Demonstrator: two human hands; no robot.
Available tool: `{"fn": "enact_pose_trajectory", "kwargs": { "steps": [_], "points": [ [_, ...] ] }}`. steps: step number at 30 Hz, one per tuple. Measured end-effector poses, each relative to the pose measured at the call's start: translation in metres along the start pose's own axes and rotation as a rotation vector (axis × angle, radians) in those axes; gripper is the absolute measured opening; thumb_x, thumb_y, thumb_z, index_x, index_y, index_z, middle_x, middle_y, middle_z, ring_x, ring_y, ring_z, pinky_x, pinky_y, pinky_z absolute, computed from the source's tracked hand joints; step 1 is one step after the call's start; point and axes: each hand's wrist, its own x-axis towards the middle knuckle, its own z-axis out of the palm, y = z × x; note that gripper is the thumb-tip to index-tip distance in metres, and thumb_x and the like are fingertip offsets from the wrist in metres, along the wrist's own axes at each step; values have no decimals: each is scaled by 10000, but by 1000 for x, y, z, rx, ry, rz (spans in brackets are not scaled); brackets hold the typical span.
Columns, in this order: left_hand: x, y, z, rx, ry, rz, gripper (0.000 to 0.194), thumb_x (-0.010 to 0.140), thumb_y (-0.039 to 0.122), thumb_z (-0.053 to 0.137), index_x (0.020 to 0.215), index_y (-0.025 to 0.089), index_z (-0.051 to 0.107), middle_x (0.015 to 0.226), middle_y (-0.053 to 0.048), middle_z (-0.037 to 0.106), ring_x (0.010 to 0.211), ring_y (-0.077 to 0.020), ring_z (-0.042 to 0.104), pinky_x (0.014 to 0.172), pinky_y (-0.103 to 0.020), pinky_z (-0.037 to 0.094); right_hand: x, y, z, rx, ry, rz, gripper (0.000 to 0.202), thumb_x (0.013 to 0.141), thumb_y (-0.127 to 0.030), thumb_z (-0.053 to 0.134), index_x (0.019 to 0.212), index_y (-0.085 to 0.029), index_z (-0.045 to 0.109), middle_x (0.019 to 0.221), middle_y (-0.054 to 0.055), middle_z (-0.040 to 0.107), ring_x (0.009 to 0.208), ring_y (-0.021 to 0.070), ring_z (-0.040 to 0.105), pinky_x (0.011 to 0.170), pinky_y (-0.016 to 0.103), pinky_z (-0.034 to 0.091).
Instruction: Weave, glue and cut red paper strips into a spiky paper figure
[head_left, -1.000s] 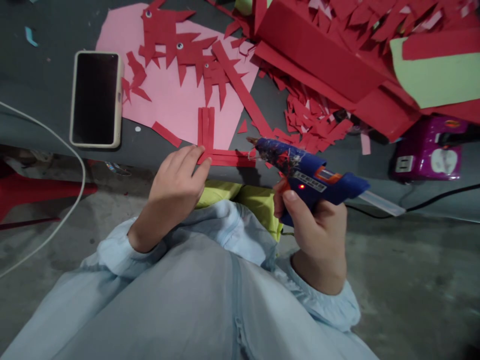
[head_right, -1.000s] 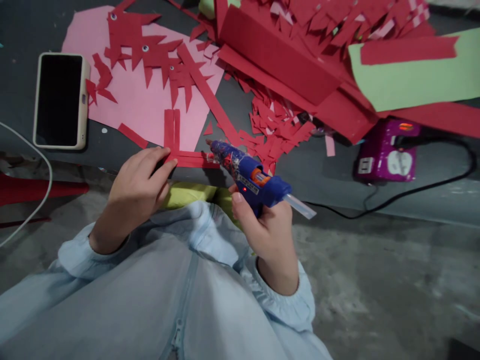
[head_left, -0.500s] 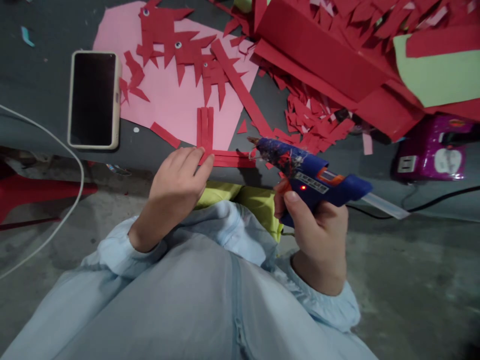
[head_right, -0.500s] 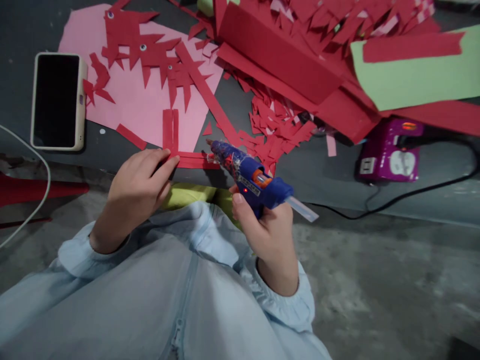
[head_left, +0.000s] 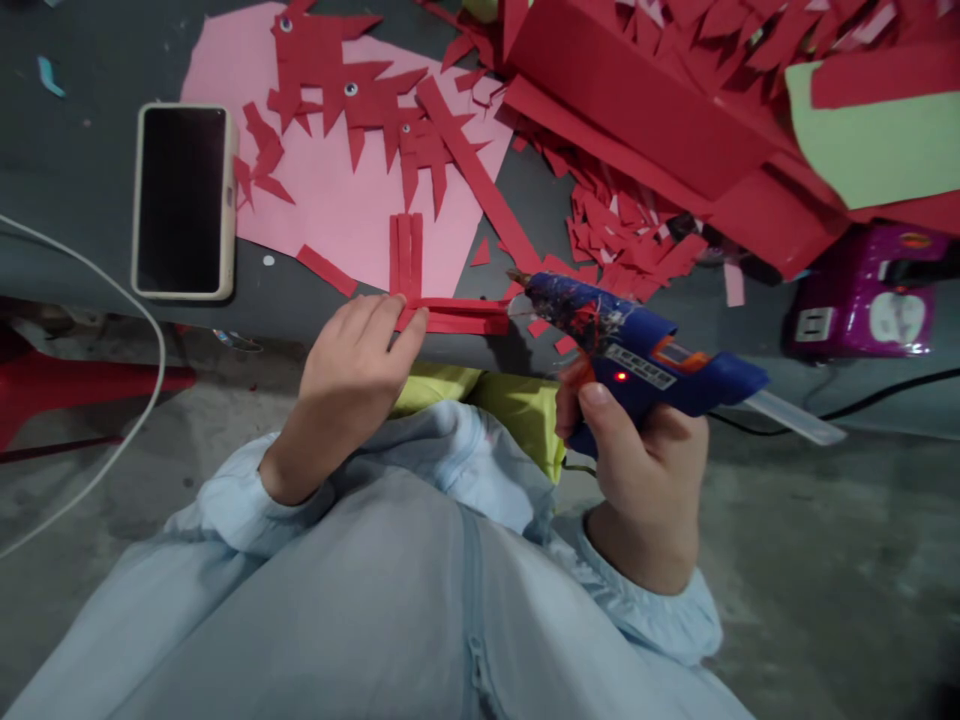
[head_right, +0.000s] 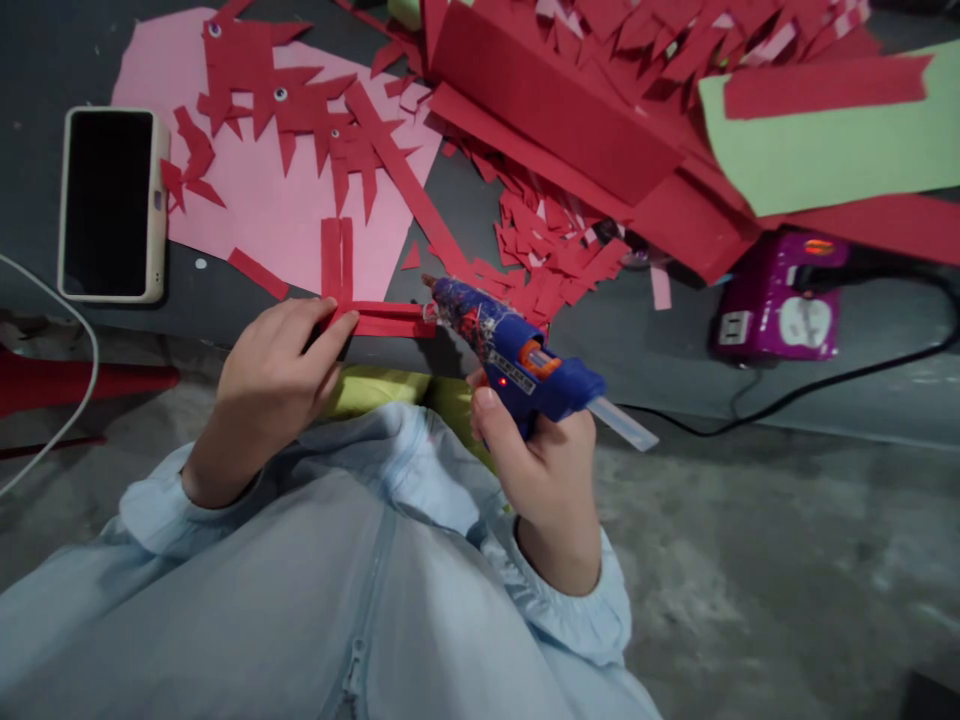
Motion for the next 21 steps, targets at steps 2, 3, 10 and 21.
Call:
{"fn": "enact_pose_trajectory", "kwargs": {
  "steps": [2,3,10,21],
  "points": [
    [0,0,-1,-17,-2,-2,405,944,110,440,1306,74,617,1221,-232,687,1110,-319,654,920,-492,565,0,0,0,-8,3,-15,107,925,-314,659,877,-224,695,594,-34,599,487,124,557,472,285,434],
    [-1,0,-1,-16,2,-5,416,940,109,438,1318,64,606,1226,-232,685,1116,-318,650,929,-488,562,-1,0,0,-11,7,-22,112,926,-313,660,873,-220,695,594,-37,599,493,122,559,478,281,437],
    [-3,0,3,9,55,-58,480,915,93,416,1368,32,560,1213,-192,700,1149,-280,652,991,-408,548,-3,1,1,-24,-24,20,156,935,-361,648,912,-212,687,599,-39,594,502,123,536,484,275,424],
    [-4,1,3,-62,28,-110,511,916,111,410,1403,27,539,1260,-195,686,1195,-278,638,1034,-408,529,9,-10,22,-318,-283,52,343,930,-503,576,751,-210,583,572,-12,538,529,147,505,525,304,374]
  ]
}}
